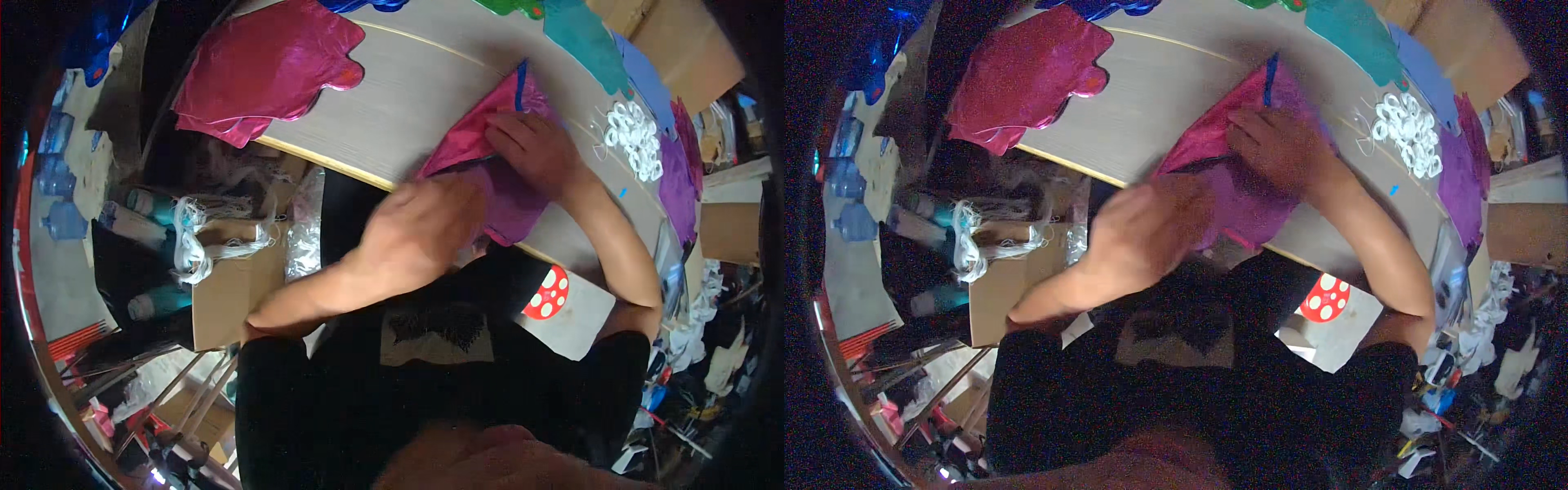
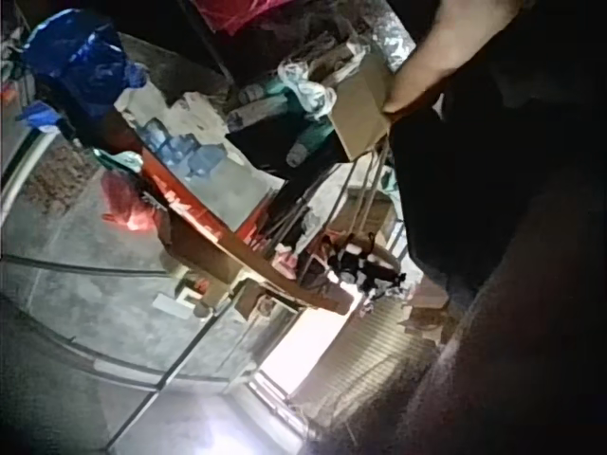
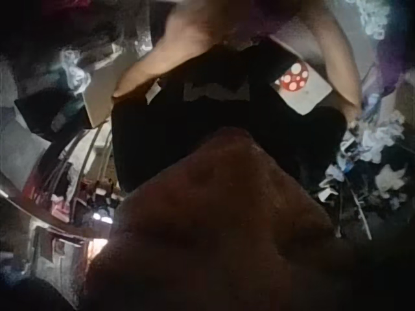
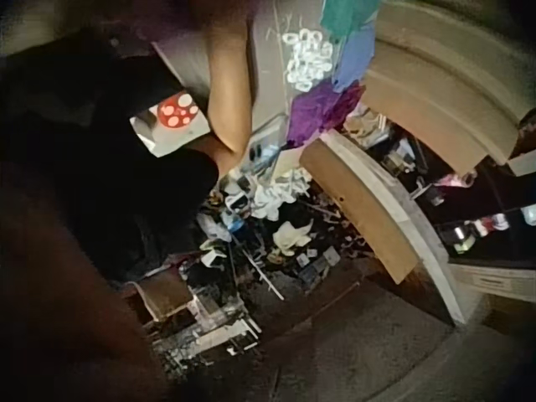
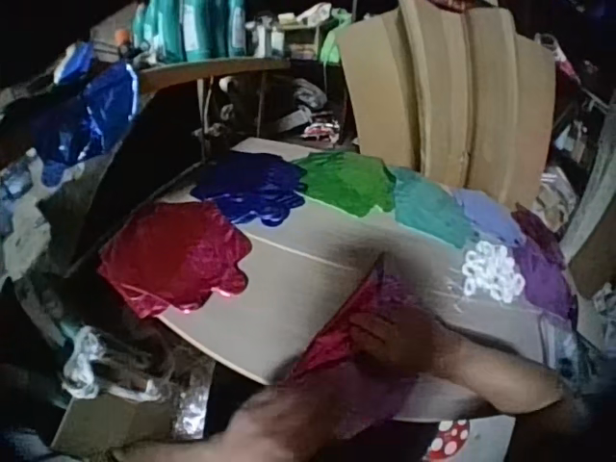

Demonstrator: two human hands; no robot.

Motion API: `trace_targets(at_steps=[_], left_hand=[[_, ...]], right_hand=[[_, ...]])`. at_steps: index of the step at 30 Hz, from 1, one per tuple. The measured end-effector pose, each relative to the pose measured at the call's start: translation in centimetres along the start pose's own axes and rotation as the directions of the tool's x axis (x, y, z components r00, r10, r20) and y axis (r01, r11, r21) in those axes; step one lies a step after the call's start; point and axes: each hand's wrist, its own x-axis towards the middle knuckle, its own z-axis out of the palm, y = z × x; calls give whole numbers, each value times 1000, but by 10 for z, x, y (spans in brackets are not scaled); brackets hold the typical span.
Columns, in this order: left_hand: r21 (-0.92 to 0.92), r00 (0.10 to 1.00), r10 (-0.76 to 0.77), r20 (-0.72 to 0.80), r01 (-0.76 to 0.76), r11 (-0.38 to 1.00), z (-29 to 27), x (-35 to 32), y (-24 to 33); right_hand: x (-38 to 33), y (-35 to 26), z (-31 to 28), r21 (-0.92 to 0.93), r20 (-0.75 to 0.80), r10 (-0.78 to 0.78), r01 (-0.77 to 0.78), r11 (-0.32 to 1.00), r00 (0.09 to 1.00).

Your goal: Packaging decorative foil sheets into plastic pouches and organizing them.

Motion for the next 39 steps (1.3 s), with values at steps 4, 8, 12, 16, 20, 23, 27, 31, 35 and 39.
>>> trace_targets(at_steps=[4, 8, 12, 16, 20, 23, 27, 31, 35, 39], left_hand=[[147, 894, -442, -78, 449, 882, -18, -10, -3], [97, 836, -542, -86, 549, 830, -6, -25, -5], [79, 811, -559, -170, 577, 813, 3, -26, -5], [86, 812, -540, -221, 568, 819, 8, -31, -8], [111, 835, -493, -244, 529, 841, 11, -28, -8], [88, 814, -510, -278, 551, 830, 13, -29, -7], [55, 818, -523, -238, 549, 834, 13, -32, -3], [102, 886, -383, -259, 420, 902, 11, -35, -6], [77, 911, -329, -250, 357, 931, 12, -34, -10], [84, 968, -227, -109, 237, 968, 4, -30, -16]], right_hand=[[4, 0, -10, -50, 50, 8, -6, 999, 999], [17, 7, -15, -132, -46, -67, 60, 989, 997], [44, 18, -23, -88, -103, -65, 56, 995, 993], [71, 33, -20, -64, -44, -72, 69, 996, 996], [78, 41, -15, -33, -26, -131, 130, 991, 991], [74, 34, -12, -36, -7, -98, 98, 995, 995], [54, 35, -4, -44, -59, -112, 110, 993, 992], [32, 39, 14, -27, -81, -49, 47, 999, 996], [20, 40, 26, 5, -72, 8, -8, 1000, 997], [30, 33, 14, -24, 0, 53, -53, 998, 999]])
